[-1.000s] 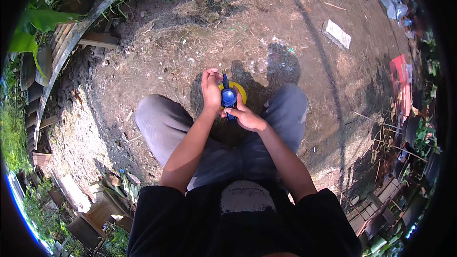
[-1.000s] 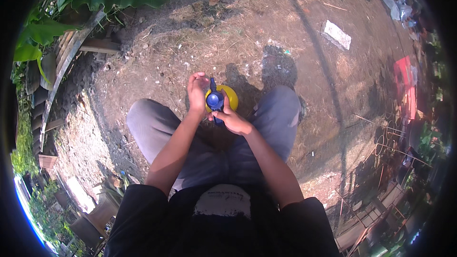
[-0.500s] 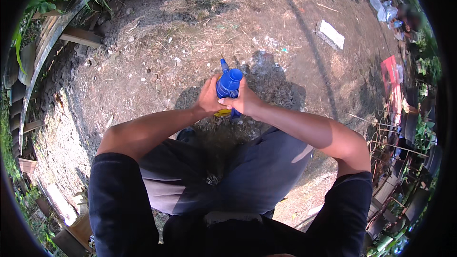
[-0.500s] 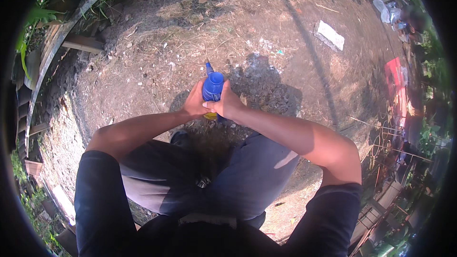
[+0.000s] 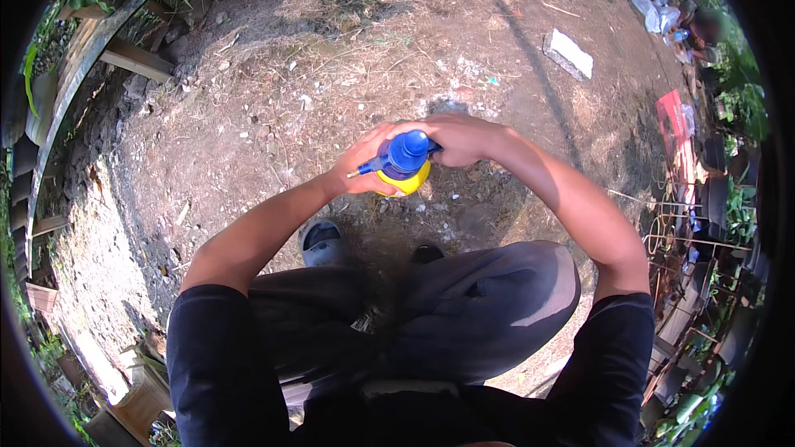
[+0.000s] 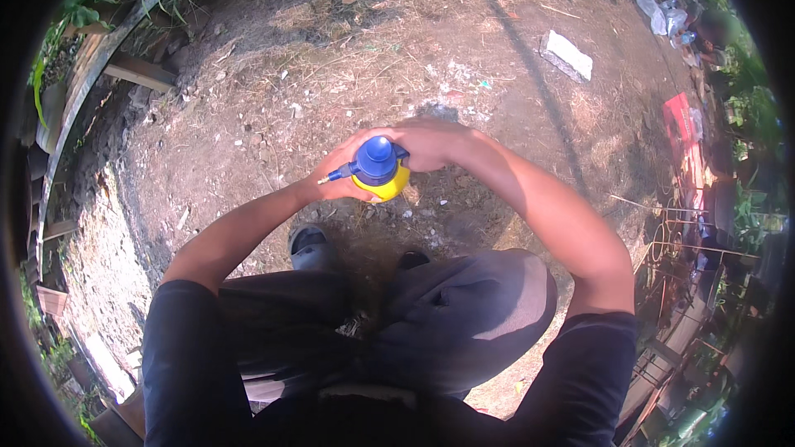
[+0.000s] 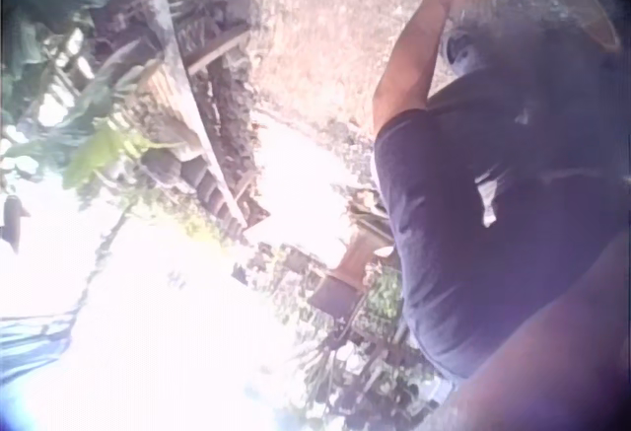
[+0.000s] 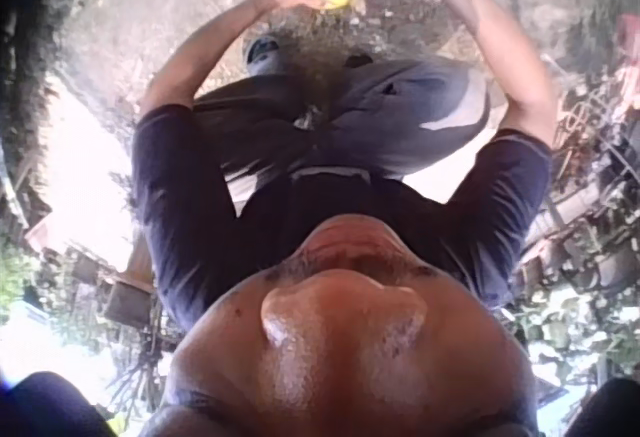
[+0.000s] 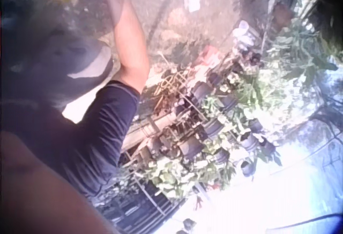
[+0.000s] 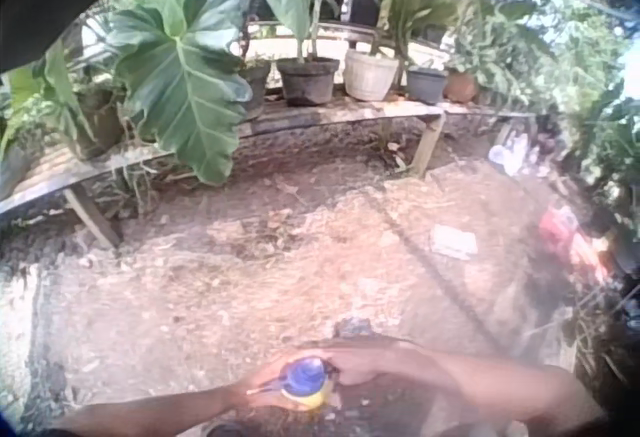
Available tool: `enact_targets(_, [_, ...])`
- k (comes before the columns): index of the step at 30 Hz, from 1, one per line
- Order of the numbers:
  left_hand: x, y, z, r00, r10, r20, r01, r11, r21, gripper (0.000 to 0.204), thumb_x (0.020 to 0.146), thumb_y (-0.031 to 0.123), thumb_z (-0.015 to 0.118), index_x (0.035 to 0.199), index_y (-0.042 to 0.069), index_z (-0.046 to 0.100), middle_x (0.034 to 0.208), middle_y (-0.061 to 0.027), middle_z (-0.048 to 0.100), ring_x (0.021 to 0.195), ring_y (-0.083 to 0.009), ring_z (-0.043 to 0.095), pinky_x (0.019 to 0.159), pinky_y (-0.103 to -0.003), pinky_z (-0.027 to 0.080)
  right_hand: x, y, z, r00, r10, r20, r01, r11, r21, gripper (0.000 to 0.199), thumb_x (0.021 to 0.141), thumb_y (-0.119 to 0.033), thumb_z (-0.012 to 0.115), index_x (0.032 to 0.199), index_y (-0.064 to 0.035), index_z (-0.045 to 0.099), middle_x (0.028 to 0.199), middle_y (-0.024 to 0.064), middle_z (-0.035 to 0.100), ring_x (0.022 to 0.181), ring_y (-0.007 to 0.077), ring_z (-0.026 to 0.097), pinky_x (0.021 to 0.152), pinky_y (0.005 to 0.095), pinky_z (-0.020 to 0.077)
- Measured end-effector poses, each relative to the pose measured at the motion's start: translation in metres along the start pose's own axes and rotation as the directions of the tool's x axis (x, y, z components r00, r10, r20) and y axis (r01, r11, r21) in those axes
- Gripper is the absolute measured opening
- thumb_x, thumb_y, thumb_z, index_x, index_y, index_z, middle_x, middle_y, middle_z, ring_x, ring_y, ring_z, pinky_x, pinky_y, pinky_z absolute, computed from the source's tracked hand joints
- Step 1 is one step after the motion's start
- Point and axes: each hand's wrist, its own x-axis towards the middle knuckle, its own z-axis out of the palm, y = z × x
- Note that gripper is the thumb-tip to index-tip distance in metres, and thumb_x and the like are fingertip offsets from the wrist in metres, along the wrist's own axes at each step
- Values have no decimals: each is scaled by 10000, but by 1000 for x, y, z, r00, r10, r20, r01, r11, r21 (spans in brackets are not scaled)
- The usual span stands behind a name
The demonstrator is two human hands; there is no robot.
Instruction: The person assembles a garden sprayer by attaching the blue pump head to the yellow container, inserting the dip tube, and securing the components. They then pump the handle to pressurize the sprayer.
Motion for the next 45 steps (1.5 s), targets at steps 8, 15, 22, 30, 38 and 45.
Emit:
enact_targets(8, [3,12,2,988,-127,-86,122,990,-68,1088,547,374,904,1415,73,321,1322,-171,463,1258,-344,478,1082,-421,380,-9,4,21,880,456,-136,-365,830,422,616,833,-167,629,1404,-51,431,1297,143,545,1208,337,551,974,440,481])
enact_targets(15, [-7,27,53,912,-269,-310,309,947,86,1153,588,427,883,1438,11,224,1397,-255,306,1346,-442,309,1111,-508,320,-5,-27,77,791,443,-422,-187,832,522,745,767,-225,779,1385,-24,414,1312,184,539,1253,323,525,1050,416,416])
enact_targets(22, [-55,-24,12,901,-386,-197,394,919,2,1291,627,435,880,1506,-22,51,1516,-287,174,1444,-419,170,1192,-463,206,-21,1,55,926,244,-289,-41,824,566,726,742,-42,784,1379,-89,439,1338,133,553,1285,276,509,1099,396,387])
enact_targets(30, [-31,-12,-33,984,-88,157,58,980,188,1051,745,150,757,1554,119,85,1606,-148,119,1464,-347,204,1199,-415,243,-12,19,22,985,-68,-157,111,951,289,665,741,22,712,1345,-163,503,1447,93,447,1389,309,366,1142,438,339])
enact_targets(38, [-61,15,7,984,-160,82,130,949,287,945,777,174,677,1556,170,141,1558,-308,81,1394,-474,289,1133,-439,349,-28,-4,34,848,339,-408,-349,936,51,660,730,-136,769,1334,-79,510,1397,189,447,1320,361,425,1107,430,372])
enact_targets(45, [-58,14,3,997,-78,15,67,930,361,943,740,242,763,1502,117,221,1449,-249,294,1326,-444,377,1083,-461,382,-13,-26,68,822,483,-303,-66,608,791,911,725,-367,836,1382,10,329,1259,181,506,1265,301,493,1050,394,404])
